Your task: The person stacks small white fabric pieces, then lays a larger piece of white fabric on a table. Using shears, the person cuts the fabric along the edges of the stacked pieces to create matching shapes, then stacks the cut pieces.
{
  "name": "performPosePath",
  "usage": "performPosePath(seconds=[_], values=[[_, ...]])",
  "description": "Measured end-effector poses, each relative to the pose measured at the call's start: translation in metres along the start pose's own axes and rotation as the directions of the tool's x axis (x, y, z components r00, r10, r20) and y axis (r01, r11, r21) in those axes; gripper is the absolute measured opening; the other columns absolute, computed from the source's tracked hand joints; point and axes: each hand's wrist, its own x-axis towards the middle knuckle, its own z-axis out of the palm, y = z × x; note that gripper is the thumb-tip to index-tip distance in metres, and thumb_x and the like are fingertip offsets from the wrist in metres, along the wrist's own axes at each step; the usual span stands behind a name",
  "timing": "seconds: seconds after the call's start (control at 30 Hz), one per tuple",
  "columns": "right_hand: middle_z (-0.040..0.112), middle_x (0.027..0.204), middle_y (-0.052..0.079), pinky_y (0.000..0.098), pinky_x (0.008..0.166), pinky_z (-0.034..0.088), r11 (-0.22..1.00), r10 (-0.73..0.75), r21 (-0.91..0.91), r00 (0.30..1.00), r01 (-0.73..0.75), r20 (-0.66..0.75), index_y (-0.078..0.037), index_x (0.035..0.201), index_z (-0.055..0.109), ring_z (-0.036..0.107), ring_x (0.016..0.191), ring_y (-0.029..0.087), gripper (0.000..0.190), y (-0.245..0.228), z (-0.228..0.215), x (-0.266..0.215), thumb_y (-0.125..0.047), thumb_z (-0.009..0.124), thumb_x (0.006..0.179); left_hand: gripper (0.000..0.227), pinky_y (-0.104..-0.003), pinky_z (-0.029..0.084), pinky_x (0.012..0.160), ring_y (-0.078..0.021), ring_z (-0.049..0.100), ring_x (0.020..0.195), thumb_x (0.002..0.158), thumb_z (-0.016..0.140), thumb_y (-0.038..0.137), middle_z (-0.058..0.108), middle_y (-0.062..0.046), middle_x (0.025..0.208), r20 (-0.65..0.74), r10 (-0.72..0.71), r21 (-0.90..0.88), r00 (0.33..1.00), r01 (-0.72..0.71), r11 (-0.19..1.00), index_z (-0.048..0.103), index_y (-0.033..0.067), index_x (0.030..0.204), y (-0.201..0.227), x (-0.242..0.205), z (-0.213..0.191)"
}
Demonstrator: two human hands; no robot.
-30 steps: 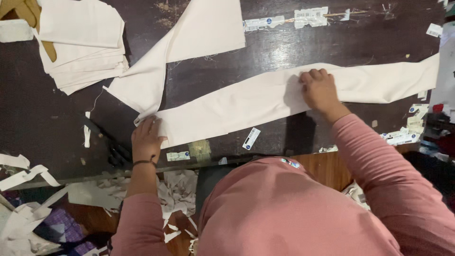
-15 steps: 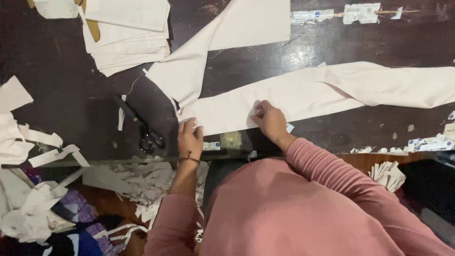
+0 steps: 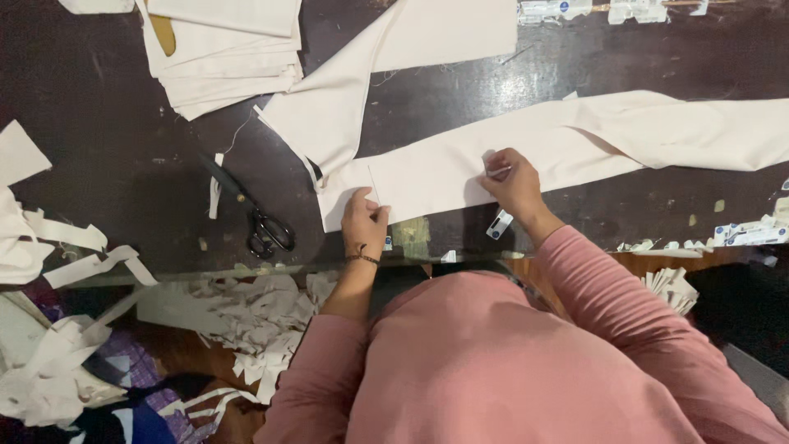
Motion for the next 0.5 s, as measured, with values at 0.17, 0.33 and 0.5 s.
performPosePath(seconds=[0.17,0.33,0.5], values=[[0.076,0.100,0.011,0.0398,0.088,0.057,0.999,0.050,0.004,0.999,-0.050,0.010,-0.009,0.119,0.064,0.074,0.098,0.028,0.042,0.017,0.000,-0.006,-0.011,0.082,0.081,0.053,-0.043,0.063,0.076,-0.0275,0.072,0.086,0.080,0.084,0.014,0.065,-0.005,0.092,-0.044,0.038,0.039,0.998,-0.036,0.999,0.060,0.0102,0.127,0.003,0.005,0.005],[0.077,0.101,0.011,0.0397,0.087,0.057,0.999,0.032,0.004,0.999,-0.031,-0.035,-0.010,0.118,0.065,0.074,0.098,0.027,0.038,0.019,-0.004,-0.013,-0.013,0.083,0.085,0.047,-0.044,0.062,0.076,-0.0269,0.071,0.087,0.081,0.084,0.025,0.062,-0.002,0.094,-0.016,0.100,0.167,0.995,-0.096,0.981,0.061,0.0180,0.122,0.006,0.004,0.003],[0.076,0.100,0.013,0.0415,0.085,0.059,1.000,0.005,-0.006,0.999,-0.006,-0.041,-0.008,0.117,0.066,0.074,0.098,0.030,0.035,0.011,-0.008,-0.017,-0.011,0.082,0.086,0.044,-0.043,0.062,0.076,-0.0232,0.071,0.087,0.084,0.081,0.036,0.059,0.003,0.094,0.038,0.073,0.236,0.997,-0.079,0.968,0.059,0.0235,0.121,0.013,0.007,-0.009]])
